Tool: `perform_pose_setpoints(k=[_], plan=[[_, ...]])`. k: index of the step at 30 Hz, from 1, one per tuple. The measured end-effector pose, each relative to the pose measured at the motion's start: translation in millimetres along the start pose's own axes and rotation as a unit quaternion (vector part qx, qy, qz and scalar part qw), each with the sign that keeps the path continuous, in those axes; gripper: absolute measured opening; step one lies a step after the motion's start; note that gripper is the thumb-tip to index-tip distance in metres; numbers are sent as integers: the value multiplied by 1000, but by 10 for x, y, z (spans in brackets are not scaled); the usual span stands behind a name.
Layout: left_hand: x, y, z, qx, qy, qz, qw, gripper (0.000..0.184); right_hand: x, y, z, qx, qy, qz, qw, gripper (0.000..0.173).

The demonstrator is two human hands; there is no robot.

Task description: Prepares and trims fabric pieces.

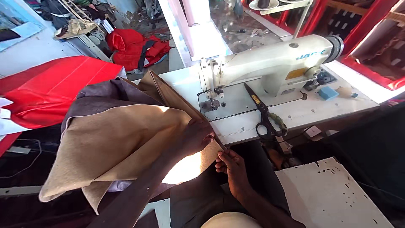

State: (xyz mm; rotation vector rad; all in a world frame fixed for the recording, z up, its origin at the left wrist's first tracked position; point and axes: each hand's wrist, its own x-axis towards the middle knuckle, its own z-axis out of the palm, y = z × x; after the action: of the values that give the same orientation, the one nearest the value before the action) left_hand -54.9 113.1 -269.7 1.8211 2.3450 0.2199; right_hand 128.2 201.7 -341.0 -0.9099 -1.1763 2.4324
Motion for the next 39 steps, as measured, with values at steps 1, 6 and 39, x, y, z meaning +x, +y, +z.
perform_pose_setpoints(k=[1, 6, 39], plan=[[7, -6, 23, 4, 2, 4, 1000, 18, 3, 5, -5, -1, 1, -1, 1000, 15], [49, -18, 108, 8, 8, 18, 1000, 17, 39, 36, -50, -15, -7, 4, 1000, 16], [24, -61, 88, -24, -2, 38, 999, 17, 529, -407, 19, -415, -66, -122, 899, 8]])
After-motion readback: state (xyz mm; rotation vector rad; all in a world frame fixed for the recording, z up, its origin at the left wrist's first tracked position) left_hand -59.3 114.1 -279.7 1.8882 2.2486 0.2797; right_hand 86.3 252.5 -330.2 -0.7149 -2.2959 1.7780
